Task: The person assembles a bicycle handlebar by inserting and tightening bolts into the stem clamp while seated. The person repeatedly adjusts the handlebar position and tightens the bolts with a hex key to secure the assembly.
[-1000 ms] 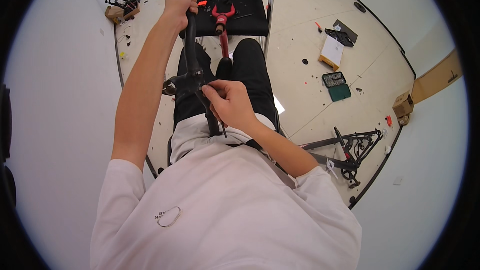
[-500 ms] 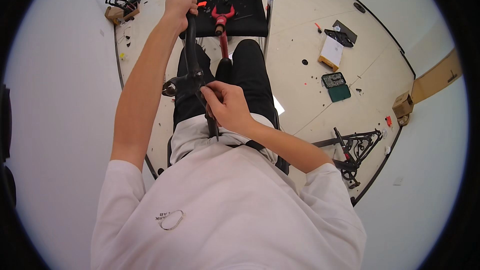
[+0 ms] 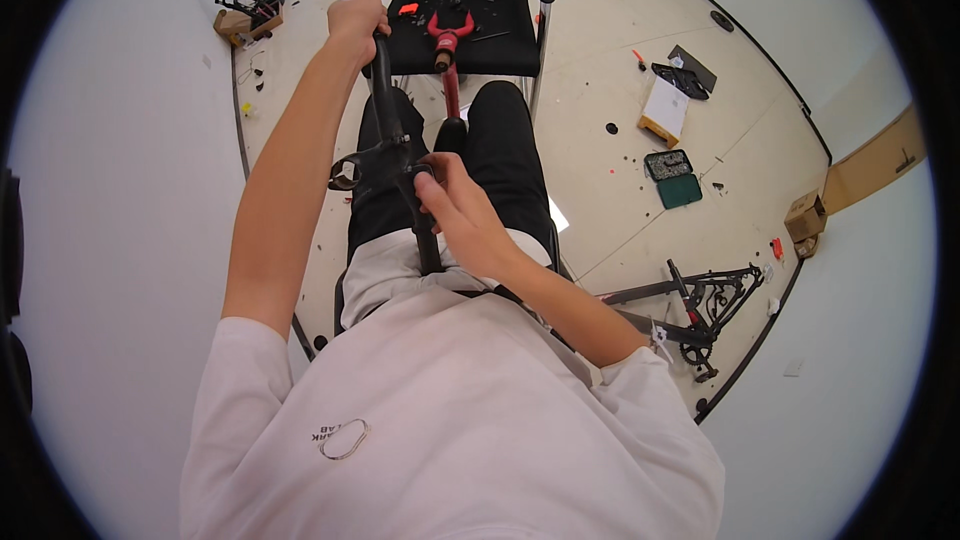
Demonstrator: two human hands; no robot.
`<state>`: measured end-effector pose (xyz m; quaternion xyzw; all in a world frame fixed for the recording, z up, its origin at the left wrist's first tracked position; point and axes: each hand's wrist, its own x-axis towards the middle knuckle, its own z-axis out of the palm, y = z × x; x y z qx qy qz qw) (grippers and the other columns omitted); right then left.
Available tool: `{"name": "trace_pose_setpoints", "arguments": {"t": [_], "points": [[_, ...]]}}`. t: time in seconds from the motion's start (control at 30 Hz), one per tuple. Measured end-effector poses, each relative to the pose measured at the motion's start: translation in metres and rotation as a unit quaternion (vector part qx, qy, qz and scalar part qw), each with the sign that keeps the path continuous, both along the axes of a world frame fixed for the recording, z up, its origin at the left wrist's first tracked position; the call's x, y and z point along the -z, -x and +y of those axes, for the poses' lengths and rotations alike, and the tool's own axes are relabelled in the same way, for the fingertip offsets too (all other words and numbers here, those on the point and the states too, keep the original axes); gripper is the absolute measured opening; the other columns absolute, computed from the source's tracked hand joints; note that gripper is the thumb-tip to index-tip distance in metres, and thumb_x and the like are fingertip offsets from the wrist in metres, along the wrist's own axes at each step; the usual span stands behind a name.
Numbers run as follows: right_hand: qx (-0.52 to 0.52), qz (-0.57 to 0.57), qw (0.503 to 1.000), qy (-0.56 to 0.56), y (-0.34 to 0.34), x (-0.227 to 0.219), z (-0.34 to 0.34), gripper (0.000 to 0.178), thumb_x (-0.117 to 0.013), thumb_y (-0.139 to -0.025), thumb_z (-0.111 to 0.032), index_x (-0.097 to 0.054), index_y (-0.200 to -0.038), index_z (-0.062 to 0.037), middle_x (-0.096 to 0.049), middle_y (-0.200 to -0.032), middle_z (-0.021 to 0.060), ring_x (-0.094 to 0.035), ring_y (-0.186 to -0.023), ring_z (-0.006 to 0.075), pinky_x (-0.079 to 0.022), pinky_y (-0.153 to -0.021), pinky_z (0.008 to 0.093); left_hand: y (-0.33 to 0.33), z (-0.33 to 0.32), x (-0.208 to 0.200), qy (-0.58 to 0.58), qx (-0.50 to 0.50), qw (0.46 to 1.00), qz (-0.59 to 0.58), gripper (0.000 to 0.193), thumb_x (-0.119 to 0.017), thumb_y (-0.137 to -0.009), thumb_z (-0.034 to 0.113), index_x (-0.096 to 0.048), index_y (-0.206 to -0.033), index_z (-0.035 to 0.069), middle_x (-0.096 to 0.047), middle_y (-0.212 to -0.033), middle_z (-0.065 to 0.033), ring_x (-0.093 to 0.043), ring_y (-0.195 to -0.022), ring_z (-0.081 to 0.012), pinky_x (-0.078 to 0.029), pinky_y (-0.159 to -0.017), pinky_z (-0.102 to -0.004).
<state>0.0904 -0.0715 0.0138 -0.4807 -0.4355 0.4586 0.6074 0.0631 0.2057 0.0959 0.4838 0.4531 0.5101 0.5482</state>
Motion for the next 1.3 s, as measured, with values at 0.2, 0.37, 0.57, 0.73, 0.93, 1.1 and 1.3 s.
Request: {"name": "trace_pose_setpoints", "arguments": {"t": [0.2, 0.37, 0.57, 0.73, 0.93, 1.1, 1.3], "points": [[0.031, -0.226, 0.972, -0.046, 0.002, 0.011, 0.007, 0.033, -0.049, -0.097, -0.023, -0.046, -0.118, 0.0031, -0.055, -0.069, 0.0082, -0.055, -0.062, 0.0217, -0.043, -0.061, 0.0334, -0.001, 0.0, 0.005, 0.008, 0.007, 1.0, 0.018, 0.02, -0.062, -0.086, 0.011, -0.053, -0.074, -0.001, -0.052, -0.061, -0.0089, -0.044, -0.045, -0.0158, -0.037, -0.043, -0.0314], [0.02, -0.245, 0.967, -0.061, -0.002, 0.02, 0.012, 0.029, -0.046, -0.095, -0.012, -0.045, -0.121, 0.0022, -0.056, -0.07, 0.0106, -0.057, -0.063, 0.0283, -0.044, -0.061, 0.0358, 0.007, 0.006, 0.005, 0.024, 0.008, 1.0, 0.013, 0.019, -0.061, -0.088, 0.012, -0.052, -0.076, 0.0, -0.049, -0.06, -0.0076, -0.042, -0.045, -0.0155, -0.037, -0.044, -0.031], [0.056, -0.32, 0.936, -0.135, -0.004, 0.031, 0.016, 0.037, -0.05, -0.088, -0.005, -0.045, -0.124, 0.001, -0.058, -0.071, 0.0104, -0.059, -0.059, 0.0281, -0.046, -0.057, 0.0376, 0.007, 0.021, 0.011, 0.02, 0.039, 0.998, 0.034, 0.016, -0.053, -0.082, 0.007, -0.054, -0.072, -0.006, -0.053, -0.058, -0.0129, -0.05, -0.046, -0.0204, -0.044, -0.048, -0.0341], [0.102, -0.368, 0.899, -0.216, -0.008, 0.068, 0.041, 0.048, -0.057, -0.079, -0.005, -0.045, -0.125, 0.0, -0.057, -0.07, 0.0085, -0.059, -0.054, 0.0235, -0.047, -0.052, 0.0343, 0.012, 0.025, 0.017, 0.033, 0.054, 0.998, -0.009, 0.019, -0.054, -0.083, 0.007, -0.055, -0.069, -0.006, -0.054, -0.057, -0.0145, -0.052, -0.045, -0.022, -0.046, -0.049, -0.0361], [-0.021, -0.442, 0.868, -0.224, -0.044, 0.069, 0.077, 0.046, -0.06, -0.074, -0.02, -0.054, -0.116, -0.0019, -0.059, -0.07, 0.0107, -0.058, -0.054, 0.028, -0.047, -0.053, 0.0342, 0.024, 0.019, 0.01, 0.077, 0.094, 0.99, -0.068, 0.013, -0.053, -0.093, 0.01, -0.045, -0.083, 0.005, -0.032, -0.057, 0.0035, -0.029, -0.045, -0.0065, -0.028, -0.041, -0.0234], [-0.059, -0.555, 0.788, -0.26, -0.061, 0.066, 0.09, 0.03, -0.063, -0.076, -0.026, -0.06, -0.096, -0.0038, -0.061, -0.069, 0.0128, -0.06, -0.058, 0.0316, -0.047, -0.053, 0.0381, 0.03, 0.019, 0.011, 0.097, 0.078, 0.99, -0.068, 0.014, -0.053, -0.093, 0.01, -0.044, -0.083, 0.006, -0.03, -0.056, 0.0046, -0.028, -0.044, -0.0063, -0.028, -0.04, -0.0229], [-0.115, -0.426, 0.888, -0.129, -0.054, 0.048, 0.055, 0.018, -0.066, -0.082, -0.017, -0.06, -0.083, 0.0008, -0.056, -0.062, 0.0129, -0.054, -0.053, 0.0274, -0.043, -0.053, 0.0331, 0.018, 0.005, -0.001, 0.099, 0.151, 0.976, -0.122, 0.017, -0.054, -0.093, 0.01, -0.043, -0.08, 0.007, -0.033, -0.057, 0.0034, -0.03, -0.044, -0.006, -0.029, -0.041, -0.0222]]}}
